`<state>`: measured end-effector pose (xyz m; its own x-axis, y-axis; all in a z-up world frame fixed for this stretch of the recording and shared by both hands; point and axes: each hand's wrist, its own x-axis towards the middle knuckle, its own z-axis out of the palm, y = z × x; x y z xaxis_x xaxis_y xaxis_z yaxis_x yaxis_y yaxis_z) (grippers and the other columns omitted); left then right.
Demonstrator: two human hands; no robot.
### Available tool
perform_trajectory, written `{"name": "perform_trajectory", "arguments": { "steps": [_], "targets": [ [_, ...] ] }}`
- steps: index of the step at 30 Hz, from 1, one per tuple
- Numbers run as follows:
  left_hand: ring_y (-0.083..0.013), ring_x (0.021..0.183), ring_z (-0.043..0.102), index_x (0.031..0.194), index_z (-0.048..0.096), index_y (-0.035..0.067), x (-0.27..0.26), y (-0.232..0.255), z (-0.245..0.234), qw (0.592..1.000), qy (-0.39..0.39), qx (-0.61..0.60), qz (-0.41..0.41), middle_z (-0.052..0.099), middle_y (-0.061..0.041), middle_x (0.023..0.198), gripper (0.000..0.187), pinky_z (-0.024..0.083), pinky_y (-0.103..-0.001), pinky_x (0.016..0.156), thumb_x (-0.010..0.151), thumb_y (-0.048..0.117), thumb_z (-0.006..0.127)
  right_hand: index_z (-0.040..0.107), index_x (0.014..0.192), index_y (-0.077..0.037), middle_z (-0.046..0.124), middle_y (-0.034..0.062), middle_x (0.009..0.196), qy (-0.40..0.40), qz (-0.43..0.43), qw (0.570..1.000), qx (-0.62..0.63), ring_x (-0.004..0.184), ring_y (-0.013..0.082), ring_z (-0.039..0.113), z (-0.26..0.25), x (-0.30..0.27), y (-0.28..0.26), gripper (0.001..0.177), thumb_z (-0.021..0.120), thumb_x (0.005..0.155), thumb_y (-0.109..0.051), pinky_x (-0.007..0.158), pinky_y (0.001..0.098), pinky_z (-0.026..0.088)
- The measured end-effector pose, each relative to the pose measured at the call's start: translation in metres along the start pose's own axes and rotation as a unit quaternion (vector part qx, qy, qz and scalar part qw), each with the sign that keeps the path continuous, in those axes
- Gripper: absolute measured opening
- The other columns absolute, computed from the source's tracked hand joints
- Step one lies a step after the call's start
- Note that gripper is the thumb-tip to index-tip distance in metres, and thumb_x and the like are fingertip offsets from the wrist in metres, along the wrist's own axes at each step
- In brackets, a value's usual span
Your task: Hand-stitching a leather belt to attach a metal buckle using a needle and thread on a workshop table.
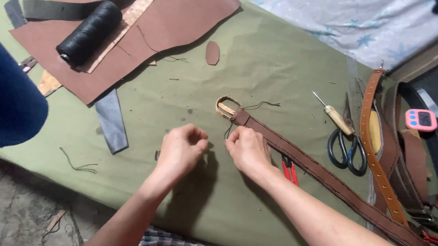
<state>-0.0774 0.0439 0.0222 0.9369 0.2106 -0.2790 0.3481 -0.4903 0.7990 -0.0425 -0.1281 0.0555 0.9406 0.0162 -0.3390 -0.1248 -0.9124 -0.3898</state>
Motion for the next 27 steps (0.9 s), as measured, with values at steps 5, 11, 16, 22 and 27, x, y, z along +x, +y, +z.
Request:
{"name": "perform_trajectory", "arguments": {
  "steps": [5, 11, 16, 22, 27],
  "targets": [
    [-0.0331, 0.104, 0.074, 0.109, 0.080, 0.020, 0.023, 0.032, 0.006, 0.997, -0.010, 0.038, 0.065, 0.080, -0.007, 0.098, 0.023, 0.058, -0.047, 0.090, 0.088, 0.018, 0.070, 0.078, 0.085, -0.018, 0.078, 0.0066, 0.083, 0.004, 0.010, 0.998, 0.059, 0.095, 0.0310, 0.075, 0.003, 0.005, 0.014, 0.019, 0.062, 0.085, -0.027, 0.080, 0.0454, 0.058],
    [-0.0270, 0.101, 0.074, 0.111, 0.078, 0.036, 0.048, 0.038, 0.028, 0.991, -0.045, 0.087, 0.089, 0.078, 0.002, 0.089, 0.027, 0.059, -0.046, 0.088, 0.088, 0.026, 0.070, 0.071, 0.086, -0.007, 0.071, 0.0065, 0.060, -0.009, 0.042, 0.969, 0.245, 0.047, 0.0142, 0.065, -0.010, 0.006, 0.021, 0.011, 0.063, 0.082, -0.013, 0.045, 0.0266, 0.052],
    [-0.0315, 0.105, 0.073, 0.111, 0.078, 0.041, 0.054, 0.041, 0.025, 0.989, -0.051, 0.108, 0.087, 0.078, -0.003, 0.092, 0.025, 0.058, -0.045, 0.092, 0.089, 0.032, 0.072, 0.068, 0.103, 0.003, 0.074, 0.0155, 0.070, 0.001, 0.035, 0.934, 0.356, 0.048, 0.0122, 0.063, 0.001, 0.023, 0.036, 0.023, 0.064, 0.081, -0.002, 0.036, 0.0202, 0.051],
    [-0.0321, 0.107, 0.072, 0.111, 0.078, 0.040, 0.056, 0.043, 0.025, 0.987, -0.055, 0.124, 0.089, 0.077, -0.004, 0.093, 0.022, 0.056, -0.045, 0.094, 0.091, 0.036, 0.070, 0.077, 0.099, -0.005, 0.076, 0.0051, 0.067, -0.023, 0.048, 0.972, 0.228, 0.048, 0.0098, 0.065, -0.010, 0.016, 0.040, 0.022, 0.067, 0.079, -0.011, 0.040, 0.0246, 0.054],
    [-0.0339, 0.113, 0.070, 0.112, 0.076, 0.042, 0.055, 0.046, 0.021, 0.986, -0.076, 0.119, 0.087, 0.077, -0.008, 0.099, 0.025, 0.054, -0.047, 0.097, 0.088, 0.040, 0.071, 0.081, 0.082, -0.020, 0.076, -0.0022, 0.064, -0.021, 0.058, 0.995, 0.083, 0.070, 0.0187, 0.074, -0.038, -0.006, 0.020, 0.018, 0.063, 0.081, -0.019, 0.070, 0.0334, 0.059]
  ]
}}
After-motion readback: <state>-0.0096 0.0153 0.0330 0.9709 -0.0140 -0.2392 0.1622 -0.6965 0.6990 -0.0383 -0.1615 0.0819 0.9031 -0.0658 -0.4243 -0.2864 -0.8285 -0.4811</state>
